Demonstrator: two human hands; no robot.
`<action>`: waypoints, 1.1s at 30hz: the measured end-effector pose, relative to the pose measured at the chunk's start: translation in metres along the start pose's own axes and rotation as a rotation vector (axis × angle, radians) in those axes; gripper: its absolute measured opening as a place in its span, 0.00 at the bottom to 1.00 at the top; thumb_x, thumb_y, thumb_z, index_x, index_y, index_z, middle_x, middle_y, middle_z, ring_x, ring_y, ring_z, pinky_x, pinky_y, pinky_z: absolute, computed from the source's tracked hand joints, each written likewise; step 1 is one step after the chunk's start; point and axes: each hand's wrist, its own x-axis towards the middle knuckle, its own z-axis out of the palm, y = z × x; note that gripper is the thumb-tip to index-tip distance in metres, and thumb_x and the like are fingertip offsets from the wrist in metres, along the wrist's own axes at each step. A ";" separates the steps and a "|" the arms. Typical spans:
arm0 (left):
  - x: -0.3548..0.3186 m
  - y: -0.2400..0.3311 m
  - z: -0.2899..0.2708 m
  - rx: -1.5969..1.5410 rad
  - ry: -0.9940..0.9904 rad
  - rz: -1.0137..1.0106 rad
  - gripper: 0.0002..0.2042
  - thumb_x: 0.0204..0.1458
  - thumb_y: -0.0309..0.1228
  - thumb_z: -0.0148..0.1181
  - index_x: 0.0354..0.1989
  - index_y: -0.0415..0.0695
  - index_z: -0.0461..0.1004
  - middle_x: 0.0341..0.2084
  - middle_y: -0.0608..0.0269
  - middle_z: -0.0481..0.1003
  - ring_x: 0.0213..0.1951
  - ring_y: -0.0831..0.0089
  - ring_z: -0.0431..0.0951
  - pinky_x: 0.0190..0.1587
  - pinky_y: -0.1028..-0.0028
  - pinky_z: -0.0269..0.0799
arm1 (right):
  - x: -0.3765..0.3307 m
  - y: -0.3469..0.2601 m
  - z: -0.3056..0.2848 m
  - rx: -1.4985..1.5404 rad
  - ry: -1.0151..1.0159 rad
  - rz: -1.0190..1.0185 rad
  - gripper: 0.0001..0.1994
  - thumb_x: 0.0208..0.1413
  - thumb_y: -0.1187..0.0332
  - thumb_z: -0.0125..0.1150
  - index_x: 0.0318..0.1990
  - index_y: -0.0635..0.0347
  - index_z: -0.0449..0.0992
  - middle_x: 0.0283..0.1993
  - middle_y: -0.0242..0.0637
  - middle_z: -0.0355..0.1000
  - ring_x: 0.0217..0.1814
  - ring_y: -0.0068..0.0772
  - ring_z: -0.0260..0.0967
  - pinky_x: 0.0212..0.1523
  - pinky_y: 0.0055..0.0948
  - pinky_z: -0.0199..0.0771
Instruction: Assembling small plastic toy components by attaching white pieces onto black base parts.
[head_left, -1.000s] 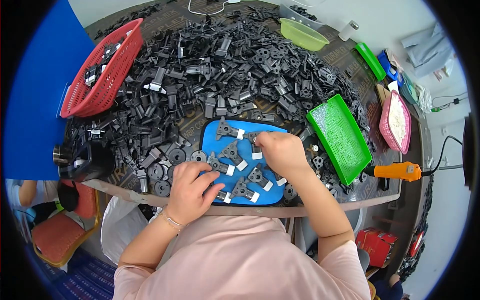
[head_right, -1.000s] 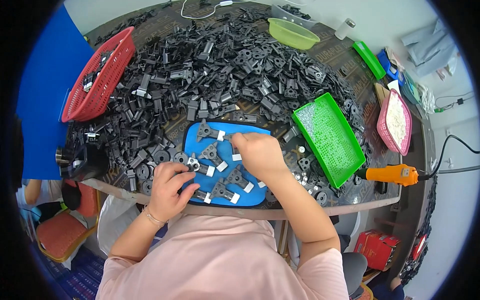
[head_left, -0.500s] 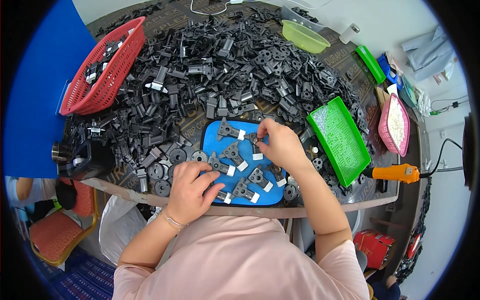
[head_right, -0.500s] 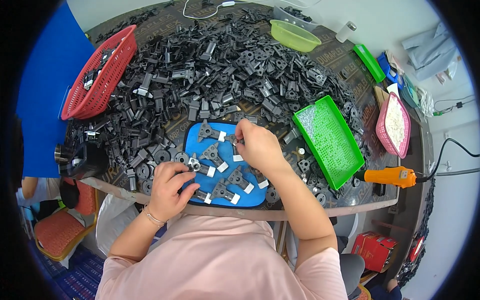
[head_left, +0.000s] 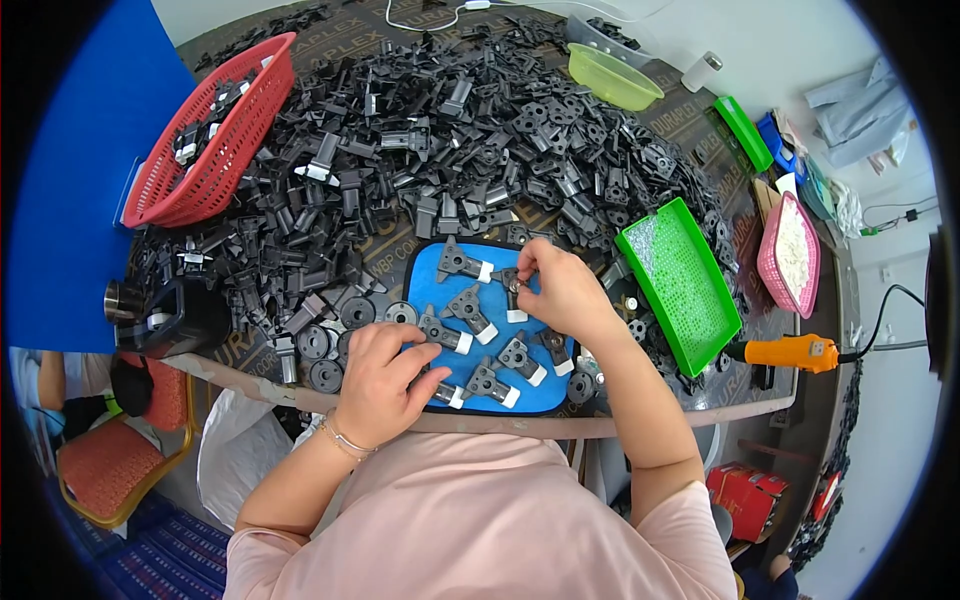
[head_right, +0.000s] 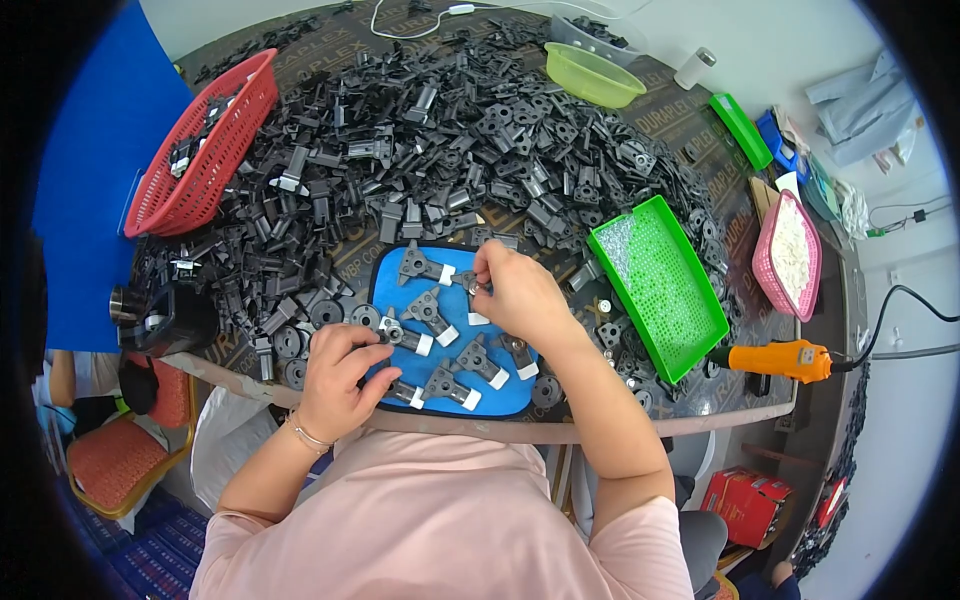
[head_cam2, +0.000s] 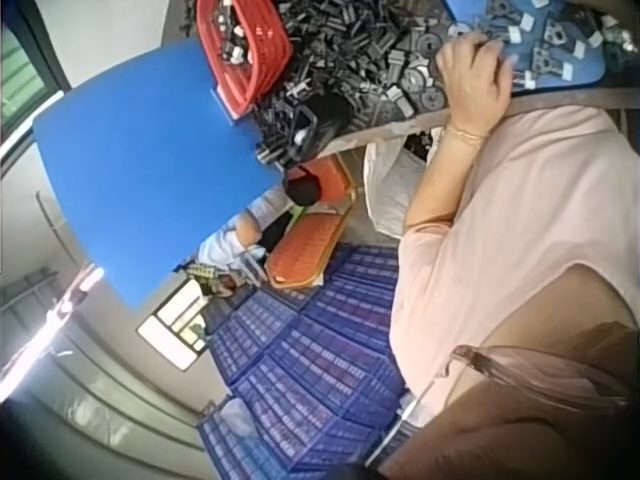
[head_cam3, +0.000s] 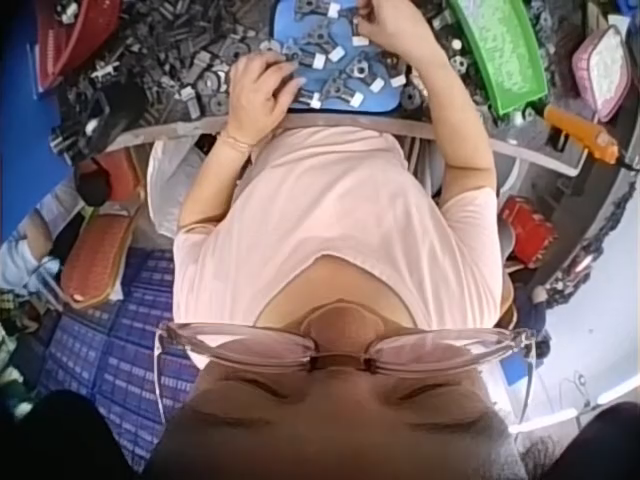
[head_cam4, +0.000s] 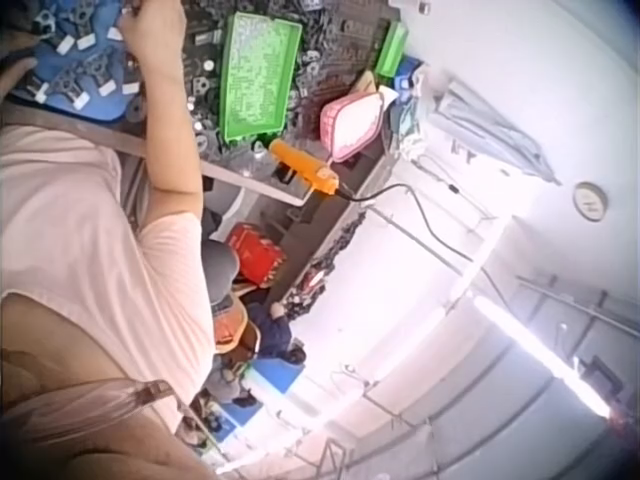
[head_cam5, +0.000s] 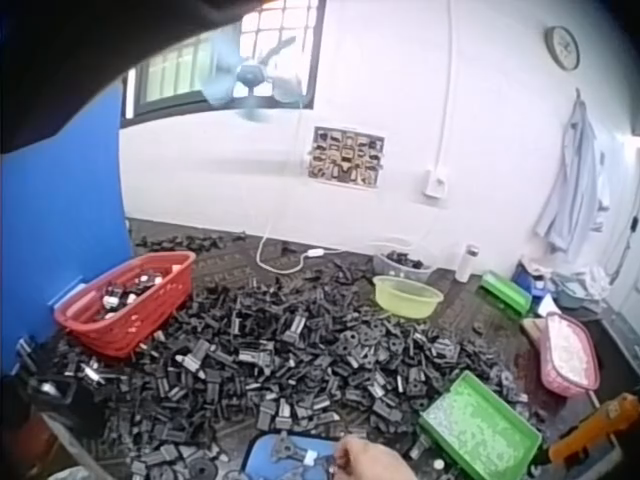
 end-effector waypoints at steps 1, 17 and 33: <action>0.000 0.000 -0.001 0.003 0.001 -0.004 0.13 0.39 0.29 0.69 0.35 0.44 0.76 0.34 0.60 0.72 0.38 0.59 0.70 0.43 0.64 0.63 | 0.000 -0.003 -0.001 0.000 -0.001 -0.004 0.13 0.41 0.76 0.64 0.36 0.62 0.68 0.33 0.41 0.76 0.38 0.45 0.75 0.39 0.36 0.73; -0.006 -0.003 -0.008 0.021 0.036 -0.031 0.12 0.39 0.29 0.69 0.34 0.44 0.76 0.33 0.61 0.72 0.38 0.60 0.70 0.43 0.65 0.63 | 0.037 -0.031 0.028 0.038 0.036 -0.130 0.13 0.43 0.73 0.65 0.37 0.61 0.70 0.34 0.39 0.76 0.40 0.45 0.75 0.41 0.38 0.72; -0.005 -0.004 -0.004 -0.004 0.016 0.000 0.12 0.40 0.29 0.68 0.35 0.44 0.76 0.35 0.60 0.72 0.39 0.59 0.70 0.44 0.64 0.64 | -0.002 -0.012 -0.005 -0.122 0.029 -0.019 0.10 0.43 0.72 0.66 0.33 0.58 0.72 0.30 0.38 0.76 0.34 0.44 0.74 0.37 0.37 0.73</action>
